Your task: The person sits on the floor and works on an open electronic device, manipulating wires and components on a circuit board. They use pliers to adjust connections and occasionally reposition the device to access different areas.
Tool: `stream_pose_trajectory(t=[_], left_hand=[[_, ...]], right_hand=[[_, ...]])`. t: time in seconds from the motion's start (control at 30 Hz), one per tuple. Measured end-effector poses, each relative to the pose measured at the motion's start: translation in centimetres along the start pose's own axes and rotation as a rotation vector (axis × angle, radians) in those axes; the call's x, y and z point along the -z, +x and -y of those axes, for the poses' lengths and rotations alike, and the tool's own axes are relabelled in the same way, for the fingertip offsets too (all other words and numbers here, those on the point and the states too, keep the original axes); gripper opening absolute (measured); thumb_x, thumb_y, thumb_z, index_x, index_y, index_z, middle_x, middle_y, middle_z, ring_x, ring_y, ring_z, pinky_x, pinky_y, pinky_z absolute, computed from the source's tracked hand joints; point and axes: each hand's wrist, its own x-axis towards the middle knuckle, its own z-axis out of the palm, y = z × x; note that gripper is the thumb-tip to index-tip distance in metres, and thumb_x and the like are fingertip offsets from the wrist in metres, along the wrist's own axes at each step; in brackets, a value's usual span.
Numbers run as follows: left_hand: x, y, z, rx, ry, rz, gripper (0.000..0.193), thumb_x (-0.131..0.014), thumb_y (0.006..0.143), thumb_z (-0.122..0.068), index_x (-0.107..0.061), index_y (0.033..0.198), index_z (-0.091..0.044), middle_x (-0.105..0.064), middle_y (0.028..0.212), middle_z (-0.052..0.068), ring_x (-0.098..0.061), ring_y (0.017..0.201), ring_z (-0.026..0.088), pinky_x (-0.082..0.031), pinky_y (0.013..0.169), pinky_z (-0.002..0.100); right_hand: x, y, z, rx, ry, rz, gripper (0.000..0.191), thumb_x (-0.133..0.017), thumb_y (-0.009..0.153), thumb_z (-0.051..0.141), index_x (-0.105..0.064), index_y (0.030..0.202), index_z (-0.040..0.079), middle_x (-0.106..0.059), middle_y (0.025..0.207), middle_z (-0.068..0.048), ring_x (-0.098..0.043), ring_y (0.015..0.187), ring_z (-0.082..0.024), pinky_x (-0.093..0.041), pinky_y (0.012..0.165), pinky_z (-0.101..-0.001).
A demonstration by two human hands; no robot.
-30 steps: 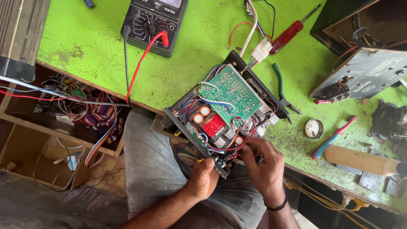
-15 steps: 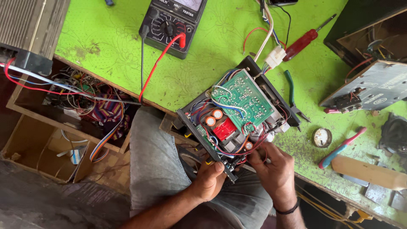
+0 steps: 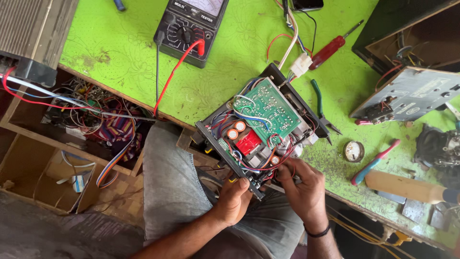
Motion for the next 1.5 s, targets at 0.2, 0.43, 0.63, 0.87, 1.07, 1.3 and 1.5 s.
stream_pose_trajectory(t=[0.2, 0.43, 0.63, 0.87, 1.07, 1.3, 1.5], left_hand=[[0.6, 0.0, 0.6, -0.005, -0.004, 0.006, 0.068, -0.075, 0.093, -0.048, -0.054, 0.139, -0.003, -0.064, 0.127, 0.007, -0.060, 0.115, 0.018, -0.048, 0.097, 0.037], [0.7, 0.0, 1.0, -0.004, 0.014, -0.013, 0.066, -0.075, 0.094, -0.048, -0.054, 0.138, -0.002, -0.065, 0.126, 0.008, -0.061, 0.115, 0.021, -0.049, 0.098, 0.039], [1.5, 0.1, 2.1, -0.064, 0.011, -0.103, 0.066, -0.079, 0.087, -0.043, -0.050, 0.137, -0.010, -0.064, 0.128, 0.002, -0.061, 0.119, 0.017, -0.049, 0.103, 0.038], [2.3, 0.2, 1.3, 0.022, 0.056, -0.127, 0.063, -0.087, 0.087, -0.031, -0.054, 0.134, -0.006, -0.069, 0.118, 0.008, -0.066, 0.104, 0.023, -0.057, 0.078, 0.044], [1.1, 1.0, -2.4, -0.196, 0.332, -0.231, 0.069, -0.083, 0.081, -0.012, -0.040, 0.134, -0.005, -0.057, 0.129, 0.004, -0.060, 0.118, 0.016, -0.053, 0.101, 0.037], [0.8, 2.0, -5.9, -0.313, 0.244, -0.361, 0.052, -0.075, 0.093, -0.008, -0.040, 0.131, 0.000, -0.059, 0.132, 0.011, -0.058, 0.122, 0.018, -0.045, 0.109, 0.039], [-1.4, 1.4, -6.8, -0.161, 0.141, -0.366, 0.053, -0.074, 0.090, -0.011, -0.049, 0.137, -0.004, -0.063, 0.130, 0.010, -0.060, 0.119, 0.019, -0.046, 0.107, 0.040]], right_hand=[[-1.0, 0.1, -0.7, -0.044, -0.117, -0.059, 0.016, -0.075, 0.089, 0.014, -0.071, 0.100, 0.003, -0.070, 0.069, -0.008, -0.067, 0.059, -0.015, -0.052, 0.056, -0.0316], [-1.4, -1.1, -1.4, -0.019, 0.060, -0.122, 0.017, -0.068, 0.096, 0.014, -0.065, 0.106, 0.001, -0.073, 0.080, -0.008, -0.070, 0.066, -0.014, -0.056, 0.060, -0.0294], [-3.5, -5.4, -1.5, -0.330, 0.751, -0.153, 0.025, -0.061, 0.103, 0.018, -0.054, 0.116, -0.002, -0.071, 0.089, -0.013, -0.070, 0.075, -0.018, -0.060, 0.068, -0.0345], [-5.7, -7.0, -1.4, -0.413, 1.153, -0.075, 0.048, -0.058, 0.102, 0.023, -0.039, 0.140, 0.001, -0.063, 0.116, -0.015, -0.064, 0.100, -0.022, -0.056, 0.087, -0.0427], [-6.2, -6.5, -1.2, -0.368, 1.096, -0.069, 0.061, -0.067, 0.094, 0.020, -0.034, 0.142, 0.003, -0.062, 0.114, -0.017, -0.067, 0.100, -0.028, -0.056, 0.087, -0.0449], [-6.8, -6.6, -2.4, -0.364, 1.049, -0.106, 0.060, -0.071, 0.092, 0.016, -0.037, 0.139, 0.001, -0.065, 0.114, -0.019, -0.067, 0.097, -0.027, -0.055, 0.088, -0.0439], [-6.0, -7.1, -3.6, -0.356, 1.003, -0.116, 0.058, -0.069, 0.091, 0.016, -0.041, 0.139, -0.001, -0.065, 0.115, -0.018, -0.065, 0.104, -0.024, -0.057, 0.089, -0.0442]])
